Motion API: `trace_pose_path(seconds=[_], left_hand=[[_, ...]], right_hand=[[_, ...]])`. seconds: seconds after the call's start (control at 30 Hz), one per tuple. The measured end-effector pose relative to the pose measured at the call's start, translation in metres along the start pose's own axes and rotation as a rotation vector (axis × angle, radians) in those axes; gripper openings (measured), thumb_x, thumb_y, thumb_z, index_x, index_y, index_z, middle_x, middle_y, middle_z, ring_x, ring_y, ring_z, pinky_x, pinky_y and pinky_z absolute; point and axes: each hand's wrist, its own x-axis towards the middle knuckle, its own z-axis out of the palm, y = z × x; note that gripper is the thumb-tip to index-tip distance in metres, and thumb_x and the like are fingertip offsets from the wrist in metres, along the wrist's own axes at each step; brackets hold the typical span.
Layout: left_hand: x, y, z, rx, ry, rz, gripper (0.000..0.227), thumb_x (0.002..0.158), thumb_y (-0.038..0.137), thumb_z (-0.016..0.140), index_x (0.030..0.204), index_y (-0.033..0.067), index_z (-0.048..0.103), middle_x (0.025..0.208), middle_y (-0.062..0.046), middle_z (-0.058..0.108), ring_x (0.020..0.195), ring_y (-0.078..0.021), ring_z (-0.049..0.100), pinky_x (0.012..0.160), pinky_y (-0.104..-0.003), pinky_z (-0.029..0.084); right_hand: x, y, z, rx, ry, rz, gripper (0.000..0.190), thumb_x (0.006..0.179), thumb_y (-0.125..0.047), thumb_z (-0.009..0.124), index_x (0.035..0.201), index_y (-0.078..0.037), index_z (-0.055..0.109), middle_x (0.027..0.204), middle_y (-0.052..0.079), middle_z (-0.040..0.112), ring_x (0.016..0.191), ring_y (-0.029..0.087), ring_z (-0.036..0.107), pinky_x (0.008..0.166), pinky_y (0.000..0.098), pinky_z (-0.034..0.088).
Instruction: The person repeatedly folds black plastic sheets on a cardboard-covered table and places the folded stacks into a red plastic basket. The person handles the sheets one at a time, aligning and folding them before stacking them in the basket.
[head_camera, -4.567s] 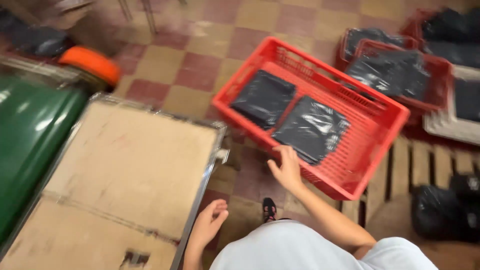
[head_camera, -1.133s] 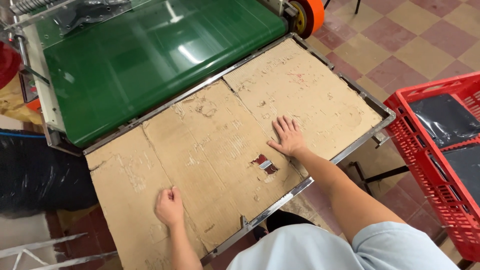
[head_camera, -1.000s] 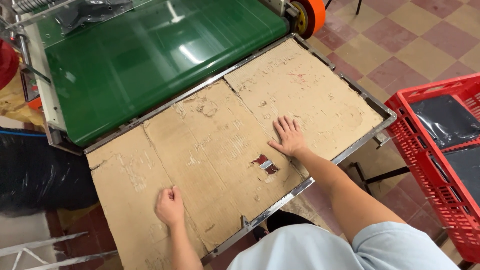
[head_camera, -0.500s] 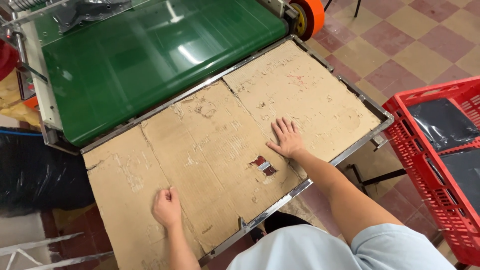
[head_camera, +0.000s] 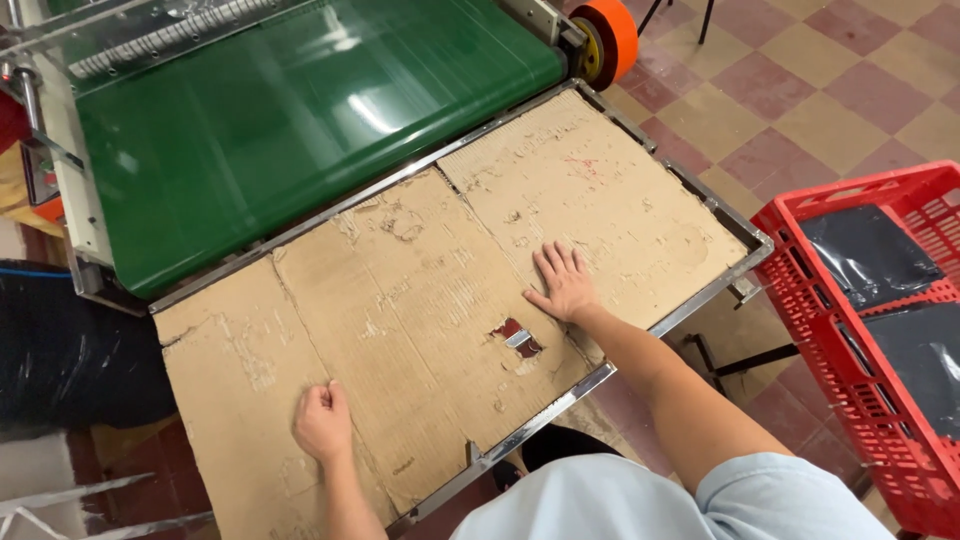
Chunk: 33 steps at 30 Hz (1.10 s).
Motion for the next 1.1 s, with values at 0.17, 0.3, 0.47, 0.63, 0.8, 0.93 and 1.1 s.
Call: trace_pose_path(seconds=[0.17,0.3,0.47,0.63,0.8,0.93,1.1], left_hand=[[0.001,0.001,-0.001,0.03,-0.037,-0.017,0.037,0.095,0.031,0.07,0.067,0.0138,0.052,0.067,-0.002,0.057,0.061,-0.0233,0.054,0.056,-0.042,0.039],[0.002,0.003,0.001,0.049,-0.014,-0.045,0.04,0.097,0.032,0.07,0.067,0.0139,0.051,0.063,-0.003,0.054,0.056,-0.0227,0.051,0.056,-0.042,0.039],[0.044,0.003,0.035,-0.239,-0.192,-0.402,0.035,0.104,0.045,0.062,0.093,0.0124,0.068,0.086,-0.008,0.068,0.088,-0.0287,0.067,0.075,-0.038,0.049],[0.108,0.039,0.086,-0.972,-0.294,-0.857,0.033,0.105,0.049,0.053,0.108,0.0168,0.057,0.099,-0.005,0.067,0.094,-0.0225,0.068,0.077,-0.032,0.05],[0.155,0.057,0.123,-1.435,-0.322,-1.058,0.048,0.098,0.069,0.049,0.108,0.0222,0.045,0.121,-0.002,0.053,0.131,-0.0276,0.054,0.114,-0.04,0.033],[0.183,0.097,0.111,-1.411,-0.275,-1.071,0.049,0.097,0.07,0.046,0.108,0.0223,0.045,0.121,-0.002,0.054,0.132,-0.0248,0.054,0.114,-0.038,0.032],[0.217,0.127,0.122,-1.473,-0.154,-1.075,0.05,0.092,0.071,0.049,0.104,0.0228,0.046,0.119,-0.001,0.058,0.128,-0.0233,0.06,0.115,-0.039,0.034]], right_hand=[[0.001,-0.003,-0.003,0.014,0.008,0.016,0.092,0.088,-0.076,0.027,0.158,-0.015,0.022,0.164,0.013,0.02,0.152,0.032,0.009,0.122,0.0506,0.002],[0.005,-0.006,-0.007,0.124,0.152,0.047,0.087,0.081,-0.074,0.044,0.143,-0.013,0.049,0.152,0.014,0.043,0.143,0.034,0.033,0.116,0.0512,0.021],[0.072,0.016,-0.02,0.766,0.043,0.331,0.065,0.088,-0.067,0.065,0.134,-0.021,0.059,0.129,0.003,0.059,0.127,0.024,0.054,0.105,0.0431,0.046],[0.15,0.029,-0.009,1.688,0.047,0.449,0.061,0.101,-0.046,0.066,0.14,-0.003,0.047,0.125,0.02,0.059,0.116,0.034,0.064,0.098,0.045,0.055],[0.187,0.015,-0.034,2.026,-0.003,0.54,0.081,0.101,-0.048,0.06,0.147,0.01,0.027,0.131,0.024,0.046,0.12,0.038,0.057,0.103,0.051,0.05],[0.218,0.016,-0.035,2.086,-0.03,0.534,0.092,0.101,-0.052,0.057,0.151,0.012,0.015,0.146,0.033,0.032,0.136,0.047,0.044,0.111,0.0569,0.042],[0.26,0.016,-0.047,2.19,-0.02,0.455,0.096,0.101,-0.057,0.05,0.154,0.01,0.007,0.156,0.034,0.018,0.144,0.047,0.034,0.117,0.0554,0.035]])
